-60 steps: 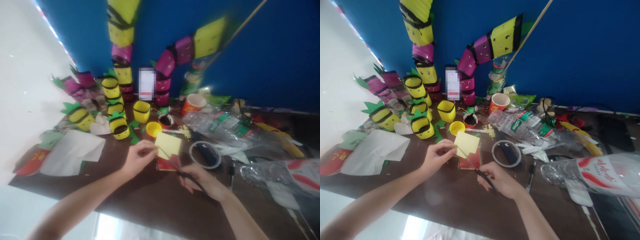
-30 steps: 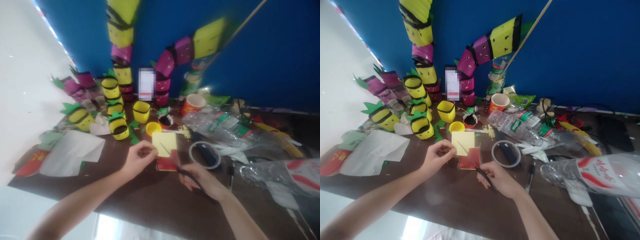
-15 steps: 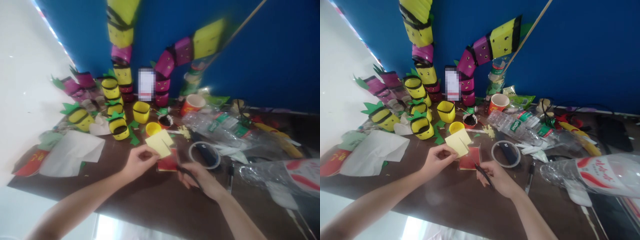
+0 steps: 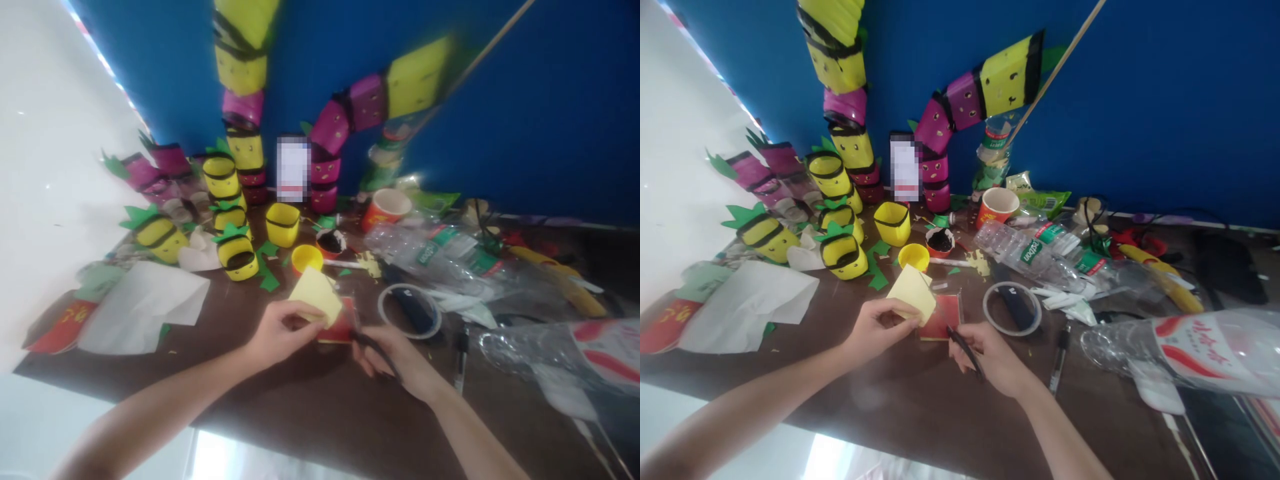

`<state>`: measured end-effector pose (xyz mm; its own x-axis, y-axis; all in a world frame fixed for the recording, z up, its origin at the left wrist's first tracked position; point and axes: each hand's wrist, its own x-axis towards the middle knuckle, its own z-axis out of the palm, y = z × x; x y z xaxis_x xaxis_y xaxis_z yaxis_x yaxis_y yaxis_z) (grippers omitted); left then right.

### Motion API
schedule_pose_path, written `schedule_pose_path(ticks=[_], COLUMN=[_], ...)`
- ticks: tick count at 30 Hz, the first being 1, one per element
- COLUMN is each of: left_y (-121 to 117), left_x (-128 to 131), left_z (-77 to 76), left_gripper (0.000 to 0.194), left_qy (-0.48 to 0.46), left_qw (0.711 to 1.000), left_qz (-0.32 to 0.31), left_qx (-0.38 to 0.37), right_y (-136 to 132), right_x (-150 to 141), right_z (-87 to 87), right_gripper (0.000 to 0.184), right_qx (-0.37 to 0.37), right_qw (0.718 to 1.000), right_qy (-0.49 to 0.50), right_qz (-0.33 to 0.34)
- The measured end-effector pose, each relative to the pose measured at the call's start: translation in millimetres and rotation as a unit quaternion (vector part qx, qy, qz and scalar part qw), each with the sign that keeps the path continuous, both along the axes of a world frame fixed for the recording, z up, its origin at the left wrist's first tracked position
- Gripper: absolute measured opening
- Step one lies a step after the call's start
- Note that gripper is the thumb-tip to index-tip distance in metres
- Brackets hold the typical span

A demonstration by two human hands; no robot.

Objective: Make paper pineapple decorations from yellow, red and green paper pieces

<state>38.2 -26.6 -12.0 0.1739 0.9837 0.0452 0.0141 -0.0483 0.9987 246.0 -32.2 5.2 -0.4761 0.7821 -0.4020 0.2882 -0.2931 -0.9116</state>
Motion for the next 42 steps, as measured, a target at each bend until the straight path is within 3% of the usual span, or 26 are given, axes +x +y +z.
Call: schedule_pose_path(ticks=[13,28,42], left_y=[0.2,-0.6,2.2], left_x=[0.9,-1.3,-2.0], left_z=[4.9,1.6,2.2], left_gripper=[0.008,0.007,0.006], left_qy=[0.012,0.008,0.026], left_qw=[1.000,0.998,0.998], left_qz=[-0.008,-0.020,-0.003], left_qx=[0.007,0.063,0.052], right_y=[-0.2,-0.5,0.3], right_x=[-2.7,-2.1,4.3], right_z=[-2.0,-4.6,-3.2], right_gripper=[0.022,0.026,0.024], right_qx=[-0.005,0.005,0.004], right_qw=[1.000,1.000,1.000], right_qy=[0.006,0.016,0.022], right_qz=[-0.001,-0.010,0.022])
